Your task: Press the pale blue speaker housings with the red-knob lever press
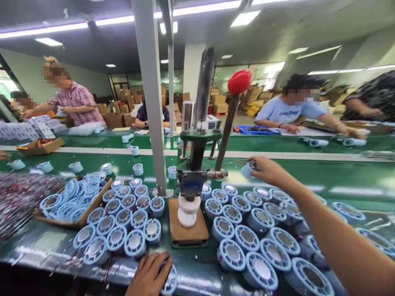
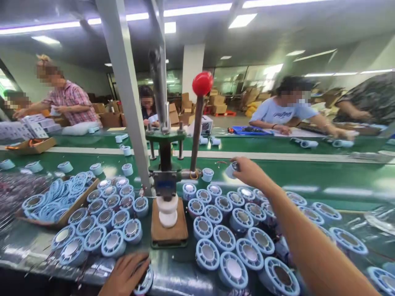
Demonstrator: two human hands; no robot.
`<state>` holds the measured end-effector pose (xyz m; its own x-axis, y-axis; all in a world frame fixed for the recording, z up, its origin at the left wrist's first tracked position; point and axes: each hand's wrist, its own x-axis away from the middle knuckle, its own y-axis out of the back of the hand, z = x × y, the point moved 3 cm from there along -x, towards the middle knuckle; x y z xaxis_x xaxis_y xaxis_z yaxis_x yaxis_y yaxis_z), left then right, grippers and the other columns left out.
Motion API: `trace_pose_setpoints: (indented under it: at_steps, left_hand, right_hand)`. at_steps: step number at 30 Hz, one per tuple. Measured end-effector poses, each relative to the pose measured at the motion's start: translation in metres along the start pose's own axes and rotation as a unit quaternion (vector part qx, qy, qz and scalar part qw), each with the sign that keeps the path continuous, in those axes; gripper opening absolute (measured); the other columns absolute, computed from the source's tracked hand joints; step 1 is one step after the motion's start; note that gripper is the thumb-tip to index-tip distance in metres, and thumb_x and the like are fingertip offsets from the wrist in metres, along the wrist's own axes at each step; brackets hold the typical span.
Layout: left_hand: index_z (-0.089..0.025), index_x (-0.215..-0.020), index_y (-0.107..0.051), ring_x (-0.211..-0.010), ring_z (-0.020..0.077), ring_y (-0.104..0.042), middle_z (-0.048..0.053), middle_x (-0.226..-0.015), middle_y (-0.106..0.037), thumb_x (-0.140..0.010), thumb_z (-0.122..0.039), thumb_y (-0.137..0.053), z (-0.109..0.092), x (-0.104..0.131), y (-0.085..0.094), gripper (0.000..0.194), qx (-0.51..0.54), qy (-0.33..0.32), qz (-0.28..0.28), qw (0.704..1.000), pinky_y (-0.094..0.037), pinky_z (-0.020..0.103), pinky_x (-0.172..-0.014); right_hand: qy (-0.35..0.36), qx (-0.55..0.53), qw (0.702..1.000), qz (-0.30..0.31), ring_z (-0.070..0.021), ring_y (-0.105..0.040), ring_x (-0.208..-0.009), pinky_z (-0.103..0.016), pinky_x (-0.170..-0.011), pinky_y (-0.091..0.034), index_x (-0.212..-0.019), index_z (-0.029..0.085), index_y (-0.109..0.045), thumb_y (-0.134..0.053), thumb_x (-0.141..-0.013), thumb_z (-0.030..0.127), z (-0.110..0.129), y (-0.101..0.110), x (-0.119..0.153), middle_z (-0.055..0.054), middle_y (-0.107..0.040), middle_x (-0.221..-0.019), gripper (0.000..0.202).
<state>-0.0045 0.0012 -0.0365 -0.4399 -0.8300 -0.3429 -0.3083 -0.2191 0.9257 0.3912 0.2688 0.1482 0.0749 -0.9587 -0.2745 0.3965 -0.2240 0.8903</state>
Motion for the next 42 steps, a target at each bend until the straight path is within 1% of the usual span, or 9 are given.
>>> trace_pose_setpoints:
  at_steps: [3,6,10,15,18,21,27,32,42]
  left_hand:
    - [-0.028,-0.147,-0.046,-0.122,0.0304,-0.061,0.009,-0.141,-0.061,-0.088,-0.034,-0.067,-0.005,-0.001,0.015,0.064,0.041,-0.006,0.057,0.997,-0.052,0.043,-0.102]
    - [-0.025,-0.146,-0.047,-0.126,0.0293,-0.056,0.008,-0.14,-0.061,-0.084,-0.02,-0.067,-0.011,-0.011,0.023,0.065,0.081,0.093,0.074,0.99,-0.048,0.045,-0.107]
    - [-0.022,-0.148,-0.044,-0.13,0.0302,-0.052,0.009,-0.142,-0.058,-0.077,-0.013,-0.068,-0.02,-0.021,0.023,0.075,0.128,0.194,0.06,0.971,-0.044,0.05,-0.11]
    - [-0.022,-0.142,-0.052,-0.13,0.0318,-0.053,0.01,-0.14,-0.06,-0.076,-0.014,-0.066,-0.017,-0.02,0.023,0.068,0.18,0.199,0.015,0.963,-0.043,0.055,-0.112]
    - [-0.019,-0.141,-0.051,-0.127,0.0295,-0.058,0.012,-0.138,-0.062,-0.081,-0.019,-0.064,-0.018,-0.018,0.03,0.061,0.235,0.227,-0.034,0.945,-0.048,0.05,-0.109]
    - [-0.02,-0.146,-0.043,-0.13,0.027,-0.057,0.012,-0.144,-0.057,-0.084,-0.022,-0.062,-0.03,-0.026,0.043,0.065,0.286,0.195,-0.044,0.937,-0.048,0.045,-0.11]
    - [-0.023,-0.148,-0.043,-0.136,0.0288,-0.05,0.008,-0.148,-0.054,-0.071,-0.006,-0.059,-0.047,-0.047,0.06,0.081,0.3,0.173,0.049,0.937,-0.037,0.053,-0.118]
    - [-0.024,-0.148,-0.045,-0.137,0.0285,-0.048,0.007,-0.148,-0.054,-0.069,-0.007,-0.059,-0.042,-0.045,0.056,0.081,0.342,0.212,0.046,0.914,-0.034,0.053,-0.12]
    - [-0.02,-0.153,-0.034,-0.146,0.0273,-0.038,0.012,-0.157,-0.041,-0.088,-0.017,-0.05,-0.045,-0.018,-0.005,0.067,0.331,0.184,-0.053,0.924,-0.037,0.048,-0.119]
  right_hand:
    - [0.14,-0.091,0.985,0.034,-0.0252,-0.066,-0.104,-0.04,-0.093,-0.053,-0.116,0.025,-0.069,-0.071,-0.07,0.019,0.044,0.006,0.084,-0.009,-0.066,-0.123,0.046]
    - [0.299,-0.146,0.931,0.151,-0.0231,-0.068,-0.111,-0.035,-0.092,-0.057,-0.117,0.037,-0.069,-0.06,-0.071,0.012,0.109,-0.009,0.183,-0.003,-0.063,-0.134,0.053]
    - [0.308,-0.135,0.905,0.261,-0.0216,-0.065,-0.117,-0.034,-0.1,-0.055,-0.112,0.032,-0.071,-0.047,-0.058,0.001,0.164,-0.061,0.25,-0.004,-0.063,-0.132,0.067]
    - [0.222,-0.227,0.944,0.093,-0.0278,-0.047,-0.139,-0.045,-0.11,-0.048,-0.131,0.029,-0.06,-0.05,-0.072,0.004,0.155,-0.118,0.265,-0.009,-0.044,-0.153,0.066]
    - [0.161,-0.273,0.947,-0.056,-0.0272,-0.058,-0.129,-0.039,-0.102,-0.055,-0.14,0.025,-0.051,-0.061,-0.079,0.015,0.151,-0.148,0.279,-0.012,-0.054,-0.142,0.063]
    - [0.132,-0.307,0.935,-0.117,-0.0227,-0.065,-0.118,-0.033,-0.099,-0.056,-0.135,0.024,-0.055,-0.059,-0.078,0.011,0.166,-0.173,0.286,-0.009,-0.064,-0.129,0.058]
    - [0.092,-0.379,0.917,-0.086,-0.019,-0.065,-0.121,-0.027,-0.099,-0.056,-0.145,0.02,-0.046,-0.051,-0.07,0.005,0.188,-0.186,0.278,-0.007,-0.063,-0.136,0.077]
    - [0.082,-0.41,0.908,-0.043,-0.0169,-0.066,-0.117,-0.026,-0.096,-0.057,-0.15,0.024,-0.036,-0.053,-0.071,0.007,0.185,-0.184,0.275,-0.004,-0.067,-0.131,0.083]
    - [0.127,-0.327,0.934,0.068,-0.0238,-0.048,-0.139,-0.042,-0.114,-0.044,-0.15,0.015,-0.043,-0.049,-0.078,0.008,0.17,-0.189,0.277,-0.014,-0.049,-0.149,0.073]
